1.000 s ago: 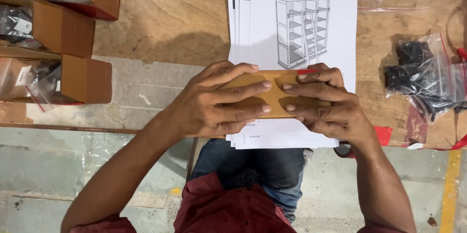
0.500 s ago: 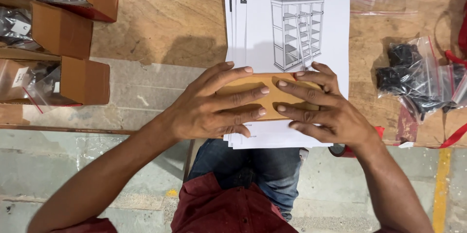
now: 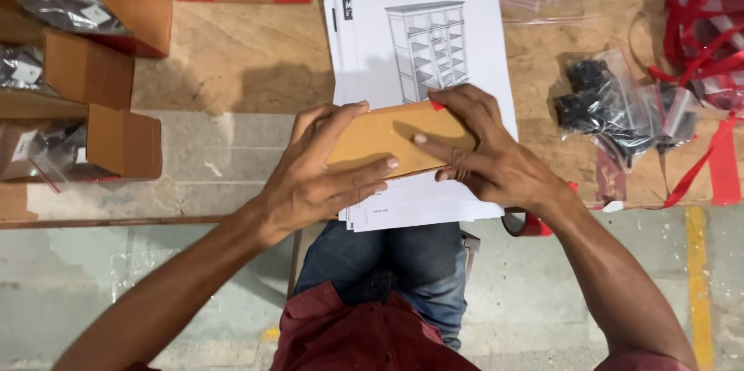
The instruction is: Tape a small cardboard box using red adhesive tape on a workbench.
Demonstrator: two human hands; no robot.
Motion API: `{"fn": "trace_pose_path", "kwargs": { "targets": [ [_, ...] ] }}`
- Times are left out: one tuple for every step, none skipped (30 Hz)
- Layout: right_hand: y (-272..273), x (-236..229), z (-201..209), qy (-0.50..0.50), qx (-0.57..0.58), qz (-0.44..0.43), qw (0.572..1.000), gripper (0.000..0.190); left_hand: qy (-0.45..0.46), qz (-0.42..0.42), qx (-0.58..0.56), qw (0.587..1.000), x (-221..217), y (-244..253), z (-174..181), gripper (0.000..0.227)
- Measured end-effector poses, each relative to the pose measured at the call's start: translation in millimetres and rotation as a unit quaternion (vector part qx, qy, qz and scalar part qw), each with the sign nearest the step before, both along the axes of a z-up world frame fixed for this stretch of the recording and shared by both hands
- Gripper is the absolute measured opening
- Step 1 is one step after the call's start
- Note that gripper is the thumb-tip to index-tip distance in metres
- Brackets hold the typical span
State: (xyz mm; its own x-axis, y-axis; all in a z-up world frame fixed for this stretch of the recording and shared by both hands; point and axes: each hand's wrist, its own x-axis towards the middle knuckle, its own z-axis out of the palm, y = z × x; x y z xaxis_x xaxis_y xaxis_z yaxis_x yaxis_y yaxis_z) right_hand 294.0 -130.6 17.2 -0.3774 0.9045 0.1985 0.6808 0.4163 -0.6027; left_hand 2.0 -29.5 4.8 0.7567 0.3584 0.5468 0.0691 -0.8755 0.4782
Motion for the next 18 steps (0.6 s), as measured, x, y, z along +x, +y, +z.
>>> {"fn": "trace_pose_path", "kwargs": {
  "targets": [
    [5.0, 5.5, 4.2, 0.001, -0.002, -0.004, 1.0, 0.068, 0.001, -0.004, -0.002, 1.0, 2.4, 0.0, 8.7, 0.056],
    [10.7, 11.7, 6.7, -0.003, 0.076, 0.015, 0.997, 0.067, -0.012, 0.007, 0.023, 1.0, 5.4, 0.8, 15.8, 0.051],
    [13.9, 17.7, 8.8, -0.007, 0.148, 0.034, 0.988, 0.067, -0.025, 0.017, 0.043, 0.999, 8.2, -0.7, 22.1, 0.047],
    [16.8, 15.5, 9.4, -0.007, 0.142, 0.03, 0.989, 0.067, -0.024, 0.013, 0.037, 0.999, 9.6, -1.9, 16.7, 0.047],
    [23.9, 15.6, 12.9, -0.033, 0.093, 0.031, 0.995, 0.071, -0.01, 0.031, 0.025, 0.999, 13.5, 1.5, 13.8, 0.045],
    [30.8, 16.1, 17.4, -0.06, 0.042, 0.033, 0.997, 0.075, 0.003, 0.05, 0.012, 0.999, 17.7, 4.6, 12.0, 0.044],
    [30.2, 16.1, 12.2, -0.061, 0.043, 0.028, 0.997, 0.075, 0.002, 0.045, 0.013, 0.999, 18.9, 2.6, 8.9, 0.044],
    [29.7, 16.2, 6.8, -0.049, 0.054, 0.028, 0.997, 0.075, 0.007, 0.057, -0.001, 0.998, 20.1, 0.8, 5.6, 0.043],
    [31.2, 16.3, 1.0, -0.037, 0.067, 0.028, 0.997, 0.076, 0.012, 0.068, -0.014, 0.997, 21.2, 0.7, 2.4, 0.042],
    [33.1, 19.3, 3.4, -0.038, 0.069, 0.023, 0.997, 0.076, 0.011, 0.063, -0.011, 0.998, 24.0, 4.5, 3.2, 0.042],
    [31.2, 19.2, 2.9, -0.065, 0.059, 0.017, 0.996, 0.078, 0.01, 0.062, -0.02, 0.998, 23.1, 2.7, 2.6, 0.043],
    [29.4, 18.7, 2.2, -0.092, 0.049, 0.012, 0.994, 0.08, 0.009, 0.06, -0.028, 0.998, 21.9, 0.8, 1.9, 0.045],
    [22.9, 20.8, 3.2, -0.09, 0.052, 0.008, 0.995, 0.08, 0.011, 0.057, -0.025, 0.998, 22.3, 0.3, 3.9, 0.045],
    [16.8, 22.9, 4.1, -0.095, 0.063, -0.037, 0.993, 0.088, 0.018, 0.065, -0.026, 0.997, 22.7, 0.3, 5.9, 0.045],
    [8.4, 25.4, 4.2, -0.101, 0.07, -0.08, 0.989, 0.099, 0.025, 0.073, -0.032, 0.997, 23.5, -2.5, 5.9, 0.044],
    [-5.9, 24.9, 12.9, -0.1, 0.068, -0.083, 0.989, 0.099, 0.026, 0.07, -0.033, 0.997, 22.5, -2.2, 6.2, 0.044],
    [-21.7, 25.0, 22.0, -0.023, 0.086, -0.149, 0.985, 0.09, 0.024, 0.073, -0.034, 0.996, 22.4, -3.3, 5.7, 0.045],
    [-37.4, 25.2, 31.3, 0.054, 0.103, -0.214, 0.97, 0.082, 0.021, 0.076, -0.035, 0.996, 22.7, -4.4, 5.3, 0.045]
  ]
}}
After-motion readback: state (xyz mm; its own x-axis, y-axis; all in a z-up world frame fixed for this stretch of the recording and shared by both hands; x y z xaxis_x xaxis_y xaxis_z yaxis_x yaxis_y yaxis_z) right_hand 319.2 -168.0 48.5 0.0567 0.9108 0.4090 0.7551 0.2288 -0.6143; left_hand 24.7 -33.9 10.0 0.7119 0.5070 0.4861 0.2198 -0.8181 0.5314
